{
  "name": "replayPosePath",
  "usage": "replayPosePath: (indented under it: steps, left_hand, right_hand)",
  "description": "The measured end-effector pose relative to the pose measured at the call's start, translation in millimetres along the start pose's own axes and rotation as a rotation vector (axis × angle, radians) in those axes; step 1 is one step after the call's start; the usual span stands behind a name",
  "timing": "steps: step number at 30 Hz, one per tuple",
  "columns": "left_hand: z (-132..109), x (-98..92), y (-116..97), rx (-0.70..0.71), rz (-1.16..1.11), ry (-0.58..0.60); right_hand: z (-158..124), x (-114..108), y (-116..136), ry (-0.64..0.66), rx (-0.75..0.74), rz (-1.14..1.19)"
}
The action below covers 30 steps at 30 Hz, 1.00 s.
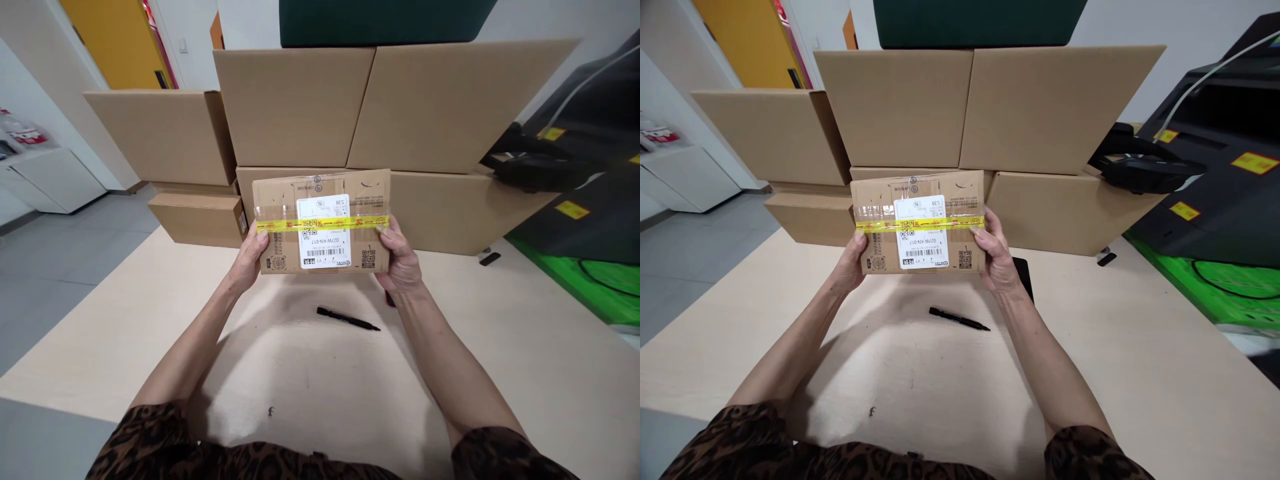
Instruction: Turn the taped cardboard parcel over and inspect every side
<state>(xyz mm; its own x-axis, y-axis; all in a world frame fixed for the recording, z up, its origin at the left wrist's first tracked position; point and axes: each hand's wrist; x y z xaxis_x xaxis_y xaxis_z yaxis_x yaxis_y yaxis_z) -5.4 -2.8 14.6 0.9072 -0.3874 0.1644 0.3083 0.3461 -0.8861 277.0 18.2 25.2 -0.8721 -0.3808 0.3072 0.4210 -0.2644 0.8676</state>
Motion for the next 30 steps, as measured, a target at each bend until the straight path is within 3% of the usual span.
replayPosePath:
  steps: [30]
  left_hand:
    - [-1.0, -0.8, -1.4, 0.018, 0.010, -0.007]
  right_hand:
    - [0.4, -2.6, -2.5, 0.070, 0.013, -0.017]
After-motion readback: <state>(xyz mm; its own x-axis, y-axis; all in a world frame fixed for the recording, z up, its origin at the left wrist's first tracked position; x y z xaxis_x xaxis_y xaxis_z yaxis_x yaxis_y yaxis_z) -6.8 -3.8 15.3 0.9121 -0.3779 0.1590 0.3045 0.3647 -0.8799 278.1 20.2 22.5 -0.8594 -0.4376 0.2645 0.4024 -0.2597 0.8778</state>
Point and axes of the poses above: each hand's wrist, its own z-axis towards the middle knuckle, its own x-axis out of the palm, y = z × x, and after that the axes turned 12 degrees about y, right-handed
